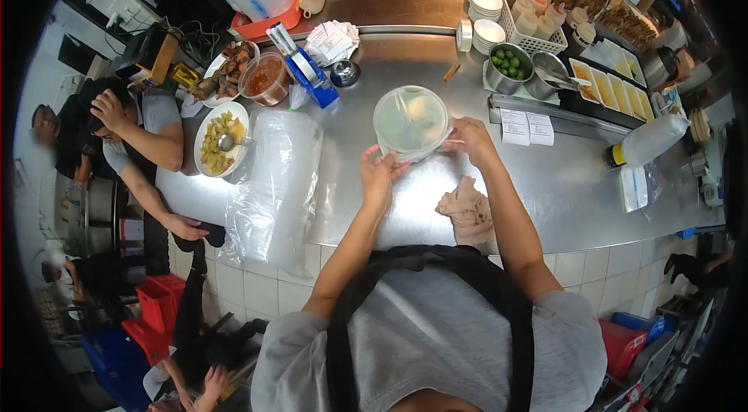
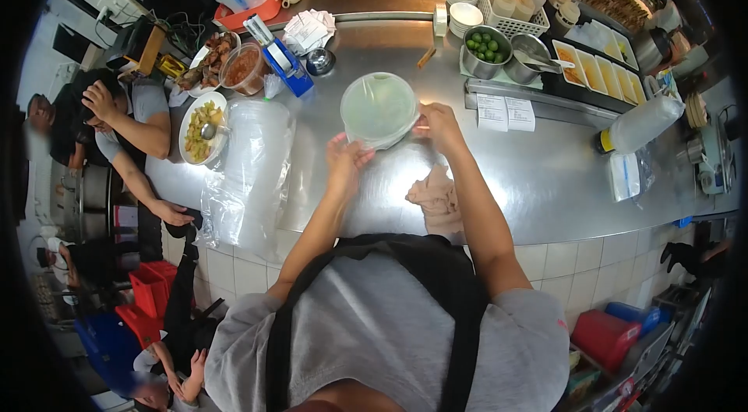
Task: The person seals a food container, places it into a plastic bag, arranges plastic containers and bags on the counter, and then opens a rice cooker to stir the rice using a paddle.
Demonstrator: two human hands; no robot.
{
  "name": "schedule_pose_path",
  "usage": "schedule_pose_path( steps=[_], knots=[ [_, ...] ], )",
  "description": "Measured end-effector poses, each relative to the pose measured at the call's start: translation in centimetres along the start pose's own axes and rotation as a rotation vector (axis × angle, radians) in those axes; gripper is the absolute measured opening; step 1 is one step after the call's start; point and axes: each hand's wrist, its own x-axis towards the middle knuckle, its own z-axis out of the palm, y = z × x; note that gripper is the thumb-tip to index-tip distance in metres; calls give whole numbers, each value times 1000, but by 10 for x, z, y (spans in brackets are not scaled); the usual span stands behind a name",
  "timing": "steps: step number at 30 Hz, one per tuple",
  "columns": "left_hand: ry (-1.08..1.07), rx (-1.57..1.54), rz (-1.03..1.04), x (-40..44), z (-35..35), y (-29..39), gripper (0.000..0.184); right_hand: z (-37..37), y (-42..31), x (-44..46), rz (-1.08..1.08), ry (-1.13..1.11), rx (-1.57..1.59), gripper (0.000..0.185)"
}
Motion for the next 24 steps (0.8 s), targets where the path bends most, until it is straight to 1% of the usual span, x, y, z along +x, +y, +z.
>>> schedule_pose_path(
  steps=[1,2,3,4,5,6,7,8,9,10,11,12,13,14,15,16,17,18,19,20,21,22,23,24],
  knots=[
    [1,1,0,-4,4,6,39,4,-3,0,-44,18,-47,23],
    [-7,8,55,-6,8,14,39,3,0,5,-46,16,-46,23],
    [-15,16,112,-7,11,21,38,4,3,9,-252,98,-318,25],
    [-15,16,118,-4,14,28,38,5,4,13,-458,182,-591,27],
    [-33,-16,163,1,15,36,38,4,5,18,-457,177,-589,27],
    [-49,-47,207,7,15,42,38,8,-3,16,-407,149,-490,24],
    [-46,-45,207,14,15,49,38,11,-11,16,-355,123,-390,22],
    [39,126,194,23,16,57,42,15,-19,15,-357,121,-389,22],
    [124,296,179,33,18,65,45,19,-27,14,-213,165,-315,22],
    [123,293,181,52,14,64,45,21,-33,16,-71,208,-243,24],
    [113,438,24,77,5,57,49,18,-30,30,6,145,-245,29],
    [102,582,-133,90,0,53,52,15,-28,44,0,144,-246,29],
    [101,580,-124,92,0,56,52,12,-28,55,-139,66,-273,32],
    [63,528,-39,94,1,59,55,8,-29,65,-280,-12,-299,35],
    [24,479,44,96,2,64,58,5,-38,64,-288,-12,-295,35],
    [23,480,48,88,6,74,58,2,-53,56,-419,-76,-193,39],
    [-46,402,286,79,7,83,53,-1,-68,48,-547,-140,-92,42],
    [-116,317,526,67,13,96,48,-4,-84,35,-551,-142,-93,42],
    [-116,313,531,54,19,108,48,-8,-99,18,-638,-146,-85,42],
    [-155,412,646,39,22,118,48,-10,-111,5,-720,-149,-76,41],
    [-191,516,750,29,22,121,47,-3,-119,1,-712,-149,-79,41],
    [-186,524,727,29,22,117,47,9,-121,-3,-671,-83,-265,39],
    [-119,942,877,37,26,118,48,15,-122,-2,-634,-20,-450,36],
    [-46,1360,1030,46,33,121,48,10,-105,19,-634,-17,-448,36]
  ],
)
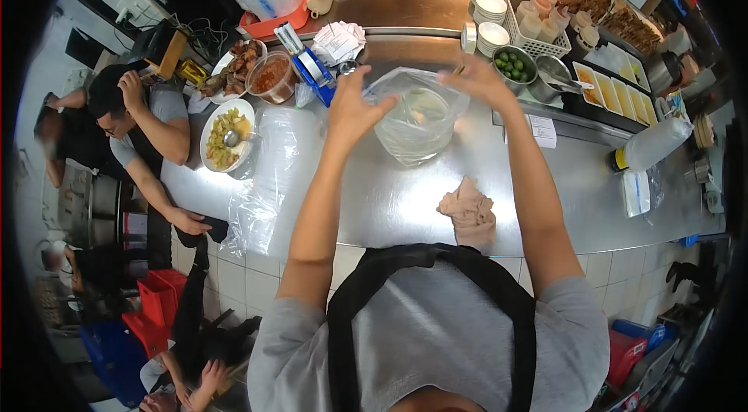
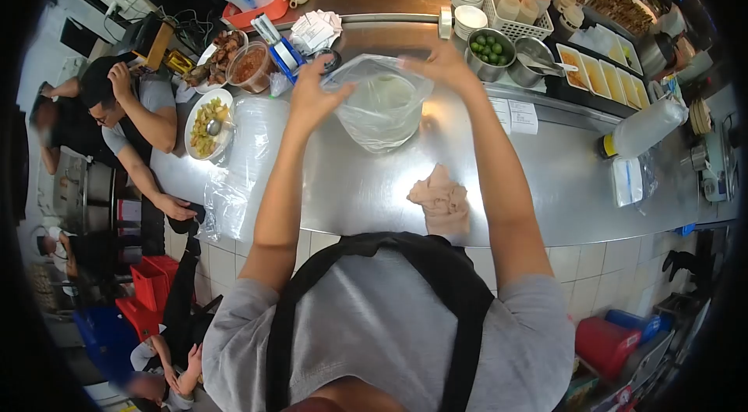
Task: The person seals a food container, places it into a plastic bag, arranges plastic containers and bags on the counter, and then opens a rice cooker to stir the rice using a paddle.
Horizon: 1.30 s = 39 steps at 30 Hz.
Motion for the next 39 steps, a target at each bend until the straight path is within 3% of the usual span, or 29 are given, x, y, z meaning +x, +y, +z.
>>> schedule_pose_path(
  steps=[1,2,3,5,6,8,10,13,15,16,18,20,22,23,24,25,26,27,28,29,30,32,34,35,36,37,38,39],
  knots=[
    [-101,59,-66,3,10,-6,35,8,44,12,-83,-122,-296,34],
    [-92,61,-57,3,8,-7,35,11,66,20,-166,-241,-594,32],
    [-98,31,-35,2,1,-8,27,4,38,15,-98,-331,-556,22],
    [-38,-154,-103,3,-19,-1,5,-17,-13,-7,-147,-241,-434,15],
    [-43,-152,-108,4,-21,-9,5,-23,-28,-19,-149,-179,-303,10],
    [-103,-474,-302,-8,-19,-26,6,-29,-48,-35,-84,-178,-326,8],
    [-92,-457,-306,-8,-31,-16,6,-34,-68,-42,-56,-162,-361,5],
    [-203,-358,-146,-18,-52,-9,4,-41,-81,-66,126,-301,-359,10],
    [-658,-324,-248,-24,-65,-1,5,-50,-73,-75,120,-670,-441,11],
    [-658,-324,-253,-22,-64,-6,5,-51,-71,-73,121,-676,-441,11],
    [-435,-497,-250,-12,-59,-13,7,-50,-70,-65,50,-411,-348,10],
    [-345,-444,-173,-1,-63,-9,7,-54,-87,-60,87,-386,-442,7],
    [-239,-391,-81,13,-81,10,8,-57,-98,-60,-323,-146,-521,5],
    [-102,-398,-147,13,-93,24,10,-58,-108,-66,-171,-120,-434,9],
    [31,-405,-215,12,-104,36,12,-57,-122,-73,-172,-116,-432,9],
    [27,-404,-215,12,-109,50,12,-54,-135,-81,-450,-201,-431,12],
    [-62,-327,128,10,-112,64,14,-51,-142,-86,-724,-288,-424,15],
    [-152,-248,468,7,-112,71,16,-44,-138,-87,-715,-289,-423,15],
    [-158,-252,466,5,-106,67,16,-36,-129,-86,-793,-314,-655,21],
    [-205,67,578,6,-95,58,19,-30,-118,-83,-868,-336,-890,26],
    [-245,391,683,9,-84,48,22,-27,-96,-72,-791,-334,-1029,31],
    [-293,538,670,23,-84,24,24,-40,-86,-48,-716,-318,-1169,36],
    [-318,396,481,34,-99,9,24,-60,-103,-35,-192,-596,-1097,34],
    [-224,424,443,35,-106,3,23,-69,-96,-35,-190,-598,-1095,34],
    [-229,423,440,32,-107,-7,23,-80,-86,-36,-219,-558,-695,45],
    [-227,50,262,25,-103,-21,34,-85,-77,-37,-241,-503,-297,55],
    [-213,-319,79,18,-95,-34,50,-80,-62,-42,-242,-506,-298,55],
    [-160,-719,-37,0,-72,-39,89,-70,-36,-51,-310,-402,-257,70]
  ],
)
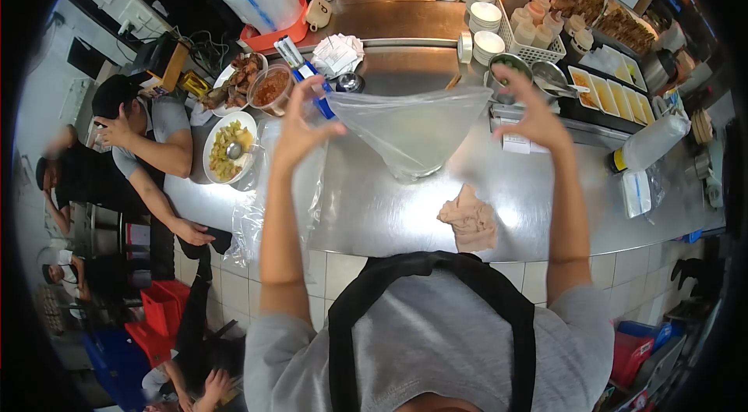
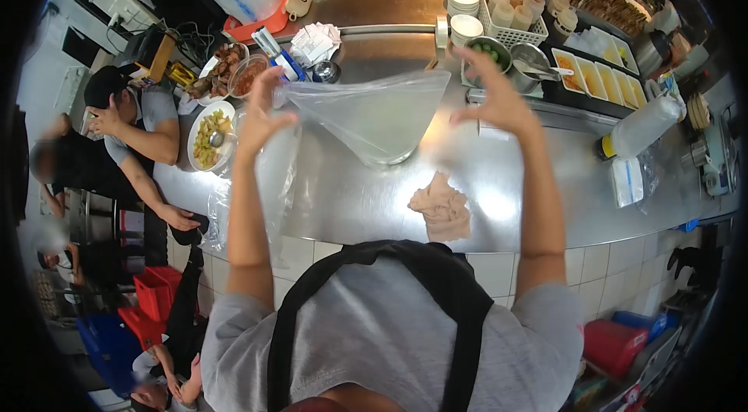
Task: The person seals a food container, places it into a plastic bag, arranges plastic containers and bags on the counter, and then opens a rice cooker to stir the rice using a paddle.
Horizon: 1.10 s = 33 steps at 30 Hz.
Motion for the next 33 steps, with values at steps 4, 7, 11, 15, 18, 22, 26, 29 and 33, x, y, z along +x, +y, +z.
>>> schedule_pose_path(
  steps=[4,7,11,15,18,22,26,29,33],
  knots=[
    [-109,9,-118,-15,102,-47,55,128,32,10,-98,152,-304,83],
    [-84,-158,-41,-1,126,-9,35,149,17,52,-47,183,305,48],
    [125,-79,154,-12,144,-67,54,133,0,62,69,185,508,24],
    [-120,446,188,-29,167,-102,63,175,-14,65,186,297,116,39],
    [-144,551,78,-19,170,-97,47,150,-11,43,199,261,314,69],
    [-85,-323,-206,1,159,-72,37,130,18,-1,364,236,-155,96],
    [-197,-631,-279,1,131,13,55,193,44,28,370,433,-5,43],
    [-127,-342,52,-6,124,6,56,180,52,42,124,602,375,29],
    [-531,804,268,-26,145,-101,60,188,6,47,196,478,385,29]
  ],
)
